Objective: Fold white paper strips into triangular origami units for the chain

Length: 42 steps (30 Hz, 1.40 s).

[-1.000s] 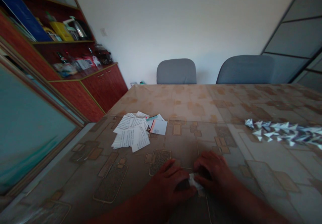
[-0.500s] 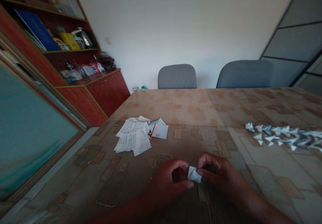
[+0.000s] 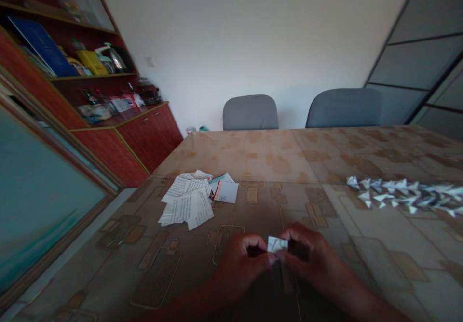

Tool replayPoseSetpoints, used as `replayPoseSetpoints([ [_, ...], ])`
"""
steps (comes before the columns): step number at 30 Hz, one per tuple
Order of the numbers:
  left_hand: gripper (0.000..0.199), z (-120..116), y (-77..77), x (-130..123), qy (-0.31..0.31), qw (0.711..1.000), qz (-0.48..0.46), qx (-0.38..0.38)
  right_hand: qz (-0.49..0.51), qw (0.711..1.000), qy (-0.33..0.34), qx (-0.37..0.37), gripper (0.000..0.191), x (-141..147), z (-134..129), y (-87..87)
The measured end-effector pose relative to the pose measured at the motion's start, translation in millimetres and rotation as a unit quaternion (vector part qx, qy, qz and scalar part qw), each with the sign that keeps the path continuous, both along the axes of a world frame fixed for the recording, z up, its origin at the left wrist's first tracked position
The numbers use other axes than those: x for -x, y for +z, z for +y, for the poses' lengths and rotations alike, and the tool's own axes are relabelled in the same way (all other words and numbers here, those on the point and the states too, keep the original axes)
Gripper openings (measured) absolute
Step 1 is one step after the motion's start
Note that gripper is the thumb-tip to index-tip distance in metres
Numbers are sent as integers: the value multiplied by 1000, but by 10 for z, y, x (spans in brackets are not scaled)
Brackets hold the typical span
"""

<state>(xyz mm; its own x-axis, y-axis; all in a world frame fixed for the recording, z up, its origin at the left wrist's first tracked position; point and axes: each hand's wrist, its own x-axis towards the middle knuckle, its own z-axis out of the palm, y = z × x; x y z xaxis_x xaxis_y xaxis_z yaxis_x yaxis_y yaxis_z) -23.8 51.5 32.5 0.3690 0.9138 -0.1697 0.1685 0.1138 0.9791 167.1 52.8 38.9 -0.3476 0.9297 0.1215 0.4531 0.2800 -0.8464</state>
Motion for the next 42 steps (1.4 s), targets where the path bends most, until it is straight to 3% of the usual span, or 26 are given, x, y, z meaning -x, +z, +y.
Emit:
replayPoseSetpoints([
  [5,20,-28,-27,-10,3,999,40,-33,-65,996,11,-65,15,23,-27,8],
  [14,24,-29,-51,23,-21,998,40,-52,-32,998,49,30,23,-44,9,-25],
  [20,23,-45,-46,14,-11,997,53,-60,-23,999,28,-22,16,-16,-21,23],
  [25,18,-24,-55,0,45,996,46,-57,-11,999,31,-28,18,-66,28,15],
  [27,15,-8,-71,13,74,990,67,-97,-13,998,29,-48,14,-81,36,35],
  [30,14,11,-95,51,86,953,133,-259,-30,990,37,-133,10,-71,19,78],
  [33,19,18,-98,79,53,865,194,-459,-65,971,51,-225,6,-50,1,89],
  [35,24,19,-87,80,19,813,230,-535,-87,962,55,-253,13,-59,2,70],
  [37,26,21,-73,76,-12,786,264,-558,-107,956,59,-268,24,-93,10,43],
  [42,19,35,-87,118,-95,776,298,-547,-143,940,87,-298,37,-230,-5,8],
])
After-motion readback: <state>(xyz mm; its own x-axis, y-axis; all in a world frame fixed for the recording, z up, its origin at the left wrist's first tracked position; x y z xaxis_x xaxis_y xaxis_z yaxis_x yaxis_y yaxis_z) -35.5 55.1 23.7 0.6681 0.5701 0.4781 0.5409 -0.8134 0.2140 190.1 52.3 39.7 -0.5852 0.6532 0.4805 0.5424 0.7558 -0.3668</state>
